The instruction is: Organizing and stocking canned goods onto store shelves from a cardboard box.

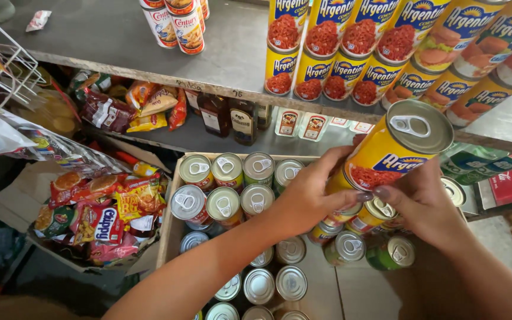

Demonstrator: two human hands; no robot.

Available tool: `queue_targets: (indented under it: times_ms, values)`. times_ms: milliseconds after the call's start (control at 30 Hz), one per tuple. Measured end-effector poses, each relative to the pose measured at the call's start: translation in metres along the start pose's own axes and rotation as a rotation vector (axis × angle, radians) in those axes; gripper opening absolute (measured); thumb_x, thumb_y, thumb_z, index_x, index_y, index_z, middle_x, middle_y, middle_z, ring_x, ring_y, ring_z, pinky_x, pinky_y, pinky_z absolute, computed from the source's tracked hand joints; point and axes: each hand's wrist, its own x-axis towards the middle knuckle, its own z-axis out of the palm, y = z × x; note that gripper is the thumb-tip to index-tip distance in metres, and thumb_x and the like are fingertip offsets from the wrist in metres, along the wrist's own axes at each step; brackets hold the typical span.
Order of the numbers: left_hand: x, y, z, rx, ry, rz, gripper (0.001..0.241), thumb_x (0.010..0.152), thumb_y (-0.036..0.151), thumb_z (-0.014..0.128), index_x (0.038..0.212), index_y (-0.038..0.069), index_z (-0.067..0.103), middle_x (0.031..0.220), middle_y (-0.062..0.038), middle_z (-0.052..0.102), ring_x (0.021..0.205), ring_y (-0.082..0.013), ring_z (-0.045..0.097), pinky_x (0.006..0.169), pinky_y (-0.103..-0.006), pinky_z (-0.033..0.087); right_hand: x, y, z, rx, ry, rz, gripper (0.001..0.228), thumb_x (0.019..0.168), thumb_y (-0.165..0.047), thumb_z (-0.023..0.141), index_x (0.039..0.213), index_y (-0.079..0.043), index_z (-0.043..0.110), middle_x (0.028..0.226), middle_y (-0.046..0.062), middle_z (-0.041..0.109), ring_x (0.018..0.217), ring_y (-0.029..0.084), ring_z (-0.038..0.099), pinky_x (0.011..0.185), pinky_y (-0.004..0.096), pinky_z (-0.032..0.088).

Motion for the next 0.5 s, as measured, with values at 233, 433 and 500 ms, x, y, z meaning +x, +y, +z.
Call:
queue_targets:
  times_ms: [233, 433, 500]
  values:
    - [0.001, -0.005, 0.003, -0.13, -0.006, -0.002, 0.063, 0.093, 0.02, 0.072, 0.146, 0.0, 0.044, 0.142, -0.019, 0.063, 0.136, -0.0283, 0.061, 0.118, -0.0385, 0.047, -0.024, 0.049, -0.035, -0.255, 0.224, 0.322, 0.055, 0.087, -0.003, 0.072, 0.137, -0.003, 0.048, 0.123, 0.014, 0.068, 0.109, 0.022, 0.068, 0.094, 0.04, 0.056]
    - [0.003, -0.006, 0.006, -0.129, 0.041, -0.012, 0.059, 0.092, 0.015, 0.074, 0.143, -0.001, 0.048, 0.14, -0.019, 0.064, 0.134, -0.0274, 0.063, 0.116, -0.0379, 0.049, -0.017, 0.038, -0.026, -0.231, 0.258, 0.296, 0.051, 0.083, -0.002, 0.074, 0.13, -0.002, 0.053, 0.117, 0.011, 0.072, 0.105, 0.019, 0.071, 0.09, 0.035, 0.058]
    - [0.002, -0.003, 0.005, -0.111, 0.052, -0.037, 0.059, 0.091, 0.014, 0.074, 0.142, -0.001, 0.049, 0.138, -0.018, 0.066, 0.132, -0.0266, 0.064, 0.114, -0.0375, 0.049, -0.017, 0.039, -0.024, -0.201, 0.258, 0.259, 0.052, 0.083, -0.002, 0.074, 0.13, -0.002, 0.051, 0.117, 0.01, 0.071, 0.105, 0.017, 0.07, 0.091, 0.034, 0.057]
